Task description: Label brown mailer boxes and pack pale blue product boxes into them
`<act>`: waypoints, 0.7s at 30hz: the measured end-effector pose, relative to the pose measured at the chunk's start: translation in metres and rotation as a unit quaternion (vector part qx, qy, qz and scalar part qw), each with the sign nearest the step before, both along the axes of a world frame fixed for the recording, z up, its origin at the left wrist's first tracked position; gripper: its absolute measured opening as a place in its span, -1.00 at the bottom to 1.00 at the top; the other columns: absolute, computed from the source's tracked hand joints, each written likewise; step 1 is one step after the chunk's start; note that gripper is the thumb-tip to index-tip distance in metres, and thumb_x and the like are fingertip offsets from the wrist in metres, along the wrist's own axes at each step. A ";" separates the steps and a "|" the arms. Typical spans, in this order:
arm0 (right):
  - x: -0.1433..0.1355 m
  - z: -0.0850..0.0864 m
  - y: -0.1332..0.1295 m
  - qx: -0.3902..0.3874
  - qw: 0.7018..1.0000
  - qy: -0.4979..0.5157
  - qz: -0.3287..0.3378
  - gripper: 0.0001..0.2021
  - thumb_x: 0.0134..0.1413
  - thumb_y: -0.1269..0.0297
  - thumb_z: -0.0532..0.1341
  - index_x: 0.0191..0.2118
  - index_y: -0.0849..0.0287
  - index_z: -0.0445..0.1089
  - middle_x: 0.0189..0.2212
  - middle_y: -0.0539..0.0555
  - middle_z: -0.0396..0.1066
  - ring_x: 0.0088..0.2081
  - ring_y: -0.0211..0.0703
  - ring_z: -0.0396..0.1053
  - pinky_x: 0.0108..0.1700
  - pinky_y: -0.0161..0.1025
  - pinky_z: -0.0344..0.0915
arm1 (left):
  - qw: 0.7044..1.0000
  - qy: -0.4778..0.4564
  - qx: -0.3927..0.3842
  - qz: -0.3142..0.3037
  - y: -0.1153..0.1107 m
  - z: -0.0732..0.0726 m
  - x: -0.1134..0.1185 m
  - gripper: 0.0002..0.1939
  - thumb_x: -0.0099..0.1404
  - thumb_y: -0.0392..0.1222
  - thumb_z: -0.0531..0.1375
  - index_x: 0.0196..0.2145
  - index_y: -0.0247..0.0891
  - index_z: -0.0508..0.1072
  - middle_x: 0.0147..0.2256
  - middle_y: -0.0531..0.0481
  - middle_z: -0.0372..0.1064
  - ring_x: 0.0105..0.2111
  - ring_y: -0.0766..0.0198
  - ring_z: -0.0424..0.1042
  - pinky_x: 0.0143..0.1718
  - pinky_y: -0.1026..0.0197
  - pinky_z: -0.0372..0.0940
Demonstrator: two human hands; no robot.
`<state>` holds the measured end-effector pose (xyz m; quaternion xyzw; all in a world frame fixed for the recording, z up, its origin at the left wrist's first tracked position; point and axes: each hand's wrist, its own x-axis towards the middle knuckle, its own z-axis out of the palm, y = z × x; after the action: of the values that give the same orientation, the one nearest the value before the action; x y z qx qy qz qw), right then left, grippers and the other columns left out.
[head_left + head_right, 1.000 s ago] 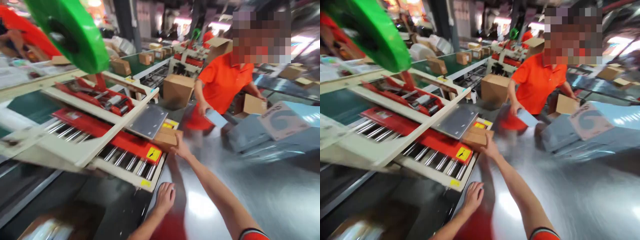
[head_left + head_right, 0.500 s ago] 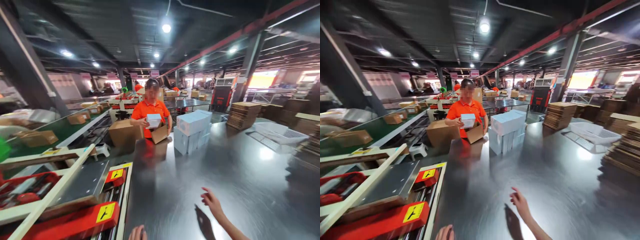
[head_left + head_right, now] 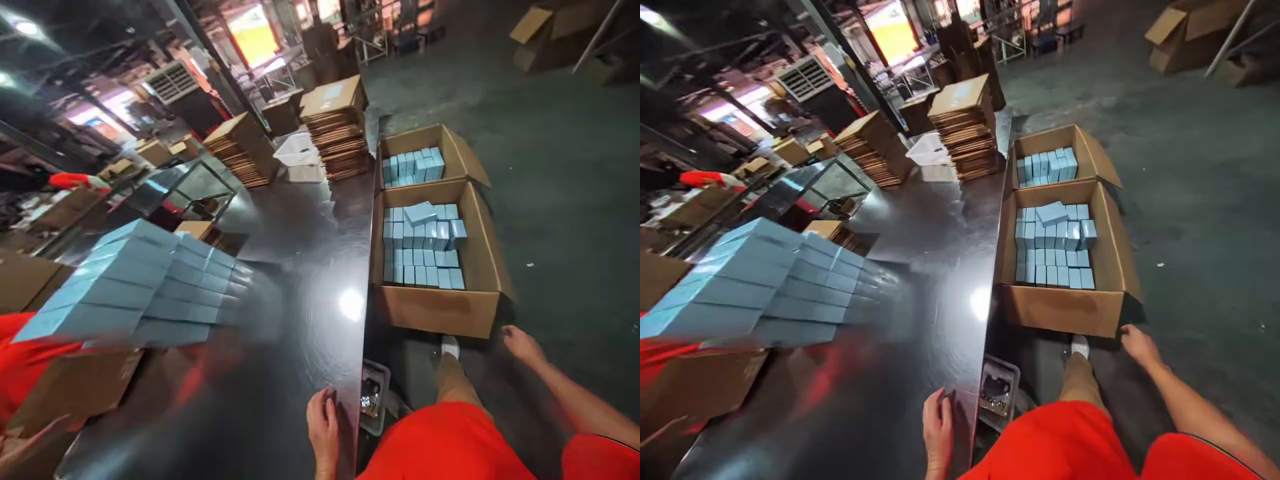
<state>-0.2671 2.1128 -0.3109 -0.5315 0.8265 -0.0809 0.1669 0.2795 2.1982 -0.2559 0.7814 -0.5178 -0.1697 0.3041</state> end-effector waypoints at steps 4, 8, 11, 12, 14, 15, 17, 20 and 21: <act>-0.006 -0.045 -0.059 0.073 0.990 -0.039 0.111 -0.52 0.11 0.46 -0.04 0.01 0.20 0.53 -0.07 0.38 0.54 -0.01 0.18 0.52 0.06 0.07 0.47 | 0.993 0.047 0.049 -0.098 -0.037 -0.002 -0.116 -0.63 0.44 0.05 0.02 -0.09 -0.19 0.52 -0.09 -0.20 0.52 -0.03 0.05 0.52 0.09 -0.05 0.41; 0.007 -0.098 -0.150 0.116 0.962 -0.067 0.239 -0.43 0.16 0.48 0.05 0.30 0.22 0.31 0.36 0.27 0.18 0.42 0.06 0.01 0.44 0.06 -0.04 | 0.977 0.066 0.148 -0.140 -0.059 -0.008 -0.197 -0.63 0.47 0.03 0.00 -0.12 -0.18 0.54 -0.11 -0.18 0.53 -0.05 0.07 0.52 0.06 -0.03 0.41; 0.011 -0.140 -0.200 0.189 0.941 -0.073 0.272 -0.42 0.17 0.45 0.15 0.32 0.29 0.26 0.30 0.42 0.23 0.38 0.24 0.08 0.36 0.33 -0.02 | 0.962 0.065 0.213 -0.156 -0.082 -0.015 -0.244 -0.64 0.47 0.01 0.00 -0.13 -0.17 0.54 -0.13 -0.17 0.55 -0.07 0.08 0.53 0.03 -0.01 0.43; 0.009 -0.152 -0.209 0.218 0.932 -0.077 0.279 -0.48 0.20 0.42 0.17 0.28 0.30 0.30 0.20 0.44 0.35 0.30 0.26 0.23 0.29 0.34 0.11 | 0.958 0.063 0.227 -0.161 -0.091 -0.019 -0.257 -0.64 0.47 -0.01 0.00 -0.13 -0.18 0.55 -0.13 -0.17 0.55 -0.08 0.09 0.53 0.02 -0.01 0.43; 0.000 -0.171 -0.214 0.264 0.913 -0.089 0.297 -0.61 0.29 0.29 0.20 0.18 0.29 0.39 0.00 0.33 0.50 0.08 0.14 0.46 0.14 0.21 0.33 | 0.953 0.057 0.240 -0.174 -0.111 -0.029 -0.279 -0.65 0.47 -0.03 0.00 -0.14 -0.18 0.55 -0.15 -0.17 0.55 -0.10 0.09 0.53 0.01 0.00 0.43; -0.006 -0.177 -0.212 0.278 0.905 -0.094 0.308 -0.63 0.33 0.22 0.21 0.15 0.27 0.40 -0.06 0.25 0.53 -0.01 0.05 0.50 0.08 0.12 0.39 | 0.951 0.053 0.243 -0.183 -0.122 -0.035 -0.289 -0.66 0.46 -0.05 0.00 -0.14 -0.19 0.55 -0.15 -0.18 0.56 -0.10 0.09 0.53 0.02 0.00 0.43; -0.024 -0.181 -0.201 0.292 0.893 -0.098 0.327 -0.63 0.37 0.16 0.19 0.16 0.26 0.39 -0.10 0.17 0.54 -0.08 -0.05 0.52 0.03 0.01 0.44 | 0.947 0.044 0.249 -0.200 -0.145 -0.049 -0.306 -0.68 0.43 -0.09 0.01 -0.15 -0.19 0.55 -0.15 -0.18 0.56 -0.10 0.08 0.54 0.02 -0.01 0.43; -0.056 -0.174 -0.180 0.301 0.887 -0.086 0.340 -0.68 0.38 0.39 0.11 0.17 0.28 0.39 -0.13 0.23 0.56 -0.08 -0.02 0.54 -0.02 -0.09 0.43 | 0.936 0.040 0.263 -0.229 -0.183 -0.069 -0.328 -0.69 0.41 -0.14 0.02 -0.15 -0.20 0.55 -0.16 -0.18 0.56 -0.10 0.08 0.54 0.02 -0.03 0.43; -0.067 -0.171 -0.174 0.303 0.886 -0.080 0.341 -0.65 0.35 0.47 0.07 0.16 0.27 0.41 -0.15 0.26 0.57 -0.07 0.01 0.55 -0.04 -0.13 0.42 | 0.934 0.039 0.266 -0.237 -0.197 -0.075 -0.335 -0.69 0.40 -0.16 0.01 -0.15 -0.20 0.55 -0.16 -0.18 0.56 -0.10 0.08 0.54 0.01 -0.03 0.43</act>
<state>-0.3345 1.9384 -0.4816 -0.6958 0.5624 0.1929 0.4029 -0.0558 2.0009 -0.3307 0.6812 -0.6113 -0.3989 0.0564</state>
